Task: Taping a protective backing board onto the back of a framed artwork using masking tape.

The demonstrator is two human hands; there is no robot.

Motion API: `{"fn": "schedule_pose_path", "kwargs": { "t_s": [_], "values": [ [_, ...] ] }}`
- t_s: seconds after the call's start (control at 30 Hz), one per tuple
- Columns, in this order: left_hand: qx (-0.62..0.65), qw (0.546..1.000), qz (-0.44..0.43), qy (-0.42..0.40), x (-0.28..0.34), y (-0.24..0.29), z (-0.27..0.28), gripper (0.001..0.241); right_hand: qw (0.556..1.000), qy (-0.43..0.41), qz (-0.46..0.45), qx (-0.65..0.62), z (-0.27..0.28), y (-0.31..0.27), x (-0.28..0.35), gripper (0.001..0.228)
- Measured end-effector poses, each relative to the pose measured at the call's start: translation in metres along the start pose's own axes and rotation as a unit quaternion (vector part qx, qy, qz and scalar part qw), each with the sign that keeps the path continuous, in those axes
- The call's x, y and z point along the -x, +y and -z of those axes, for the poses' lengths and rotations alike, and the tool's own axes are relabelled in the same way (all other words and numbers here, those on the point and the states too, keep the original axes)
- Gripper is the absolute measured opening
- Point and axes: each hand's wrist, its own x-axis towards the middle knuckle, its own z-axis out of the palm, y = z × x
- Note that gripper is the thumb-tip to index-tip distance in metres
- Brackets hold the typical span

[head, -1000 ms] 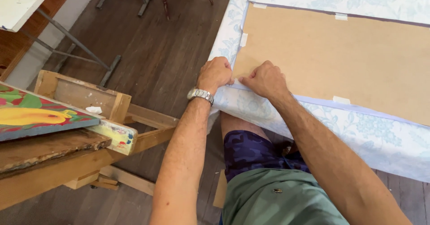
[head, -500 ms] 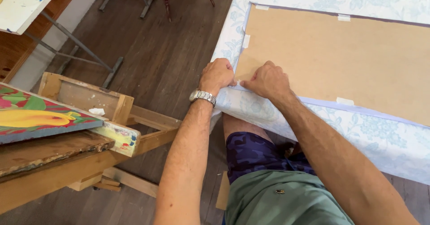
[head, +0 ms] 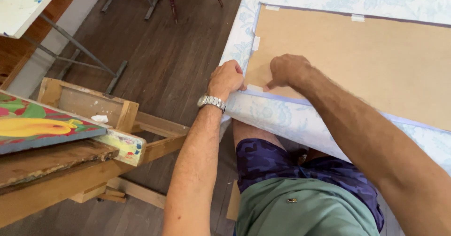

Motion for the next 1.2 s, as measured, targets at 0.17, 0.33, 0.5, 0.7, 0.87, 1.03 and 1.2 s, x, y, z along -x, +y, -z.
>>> {"fn": "schedule_pose_path", "kwargs": {
  "t_s": [0.17, 0.33, 0.5, 0.7, 0.87, 1.03, 1.2],
  "values": [
    [-0.004, 1.000, 0.006, -0.019, -0.007, -0.002, 0.001, 0.034, 0.993, 0.003, 0.064, -0.096, -0.012, -0.004, -0.013, 0.059],
    [-0.007, 1.000, 0.000, -0.016, -0.006, -0.001, 0.004, 0.035, 0.993, -0.030, 0.077, -0.088, -0.003, 0.005, -0.012, 0.051],
    [0.006, 1.000, 0.001, -0.014, -0.009, -0.003, 0.002, 0.036, 0.993, -0.042, 0.062, -0.096, -0.007, 0.007, -0.020, 0.060],
    [0.008, 1.000, -0.014, -0.009, -0.010, -0.004, 0.001, 0.035, 0.991, -0.005, -0.001, -0.131, -0.012, -0.014, -0.011, 0.067],
    [0.008, 0.998, -0.049, -0.038, -0.009, -0.011, 0.004, 0.040, 0.993, 0.013, -0.034, -0.108, -0.003, -0.028, 0.003, 0.083],
    [0.040, 0.997, -0.062, -0.035, -0.009, -0.021, 0.001, 0.041, 0.992, 0.025, 0.004, -0.127, -0.015, -0.011, -0.005, 0.071],
    [0.049, 0.995, -0.075, -0.037, 0.003, -0.019, 0.008, 0.041, 0.991, 0.018, 0.020, -0.129, -0.017, -0.014, -0.007, 0.058]
  ]
}}
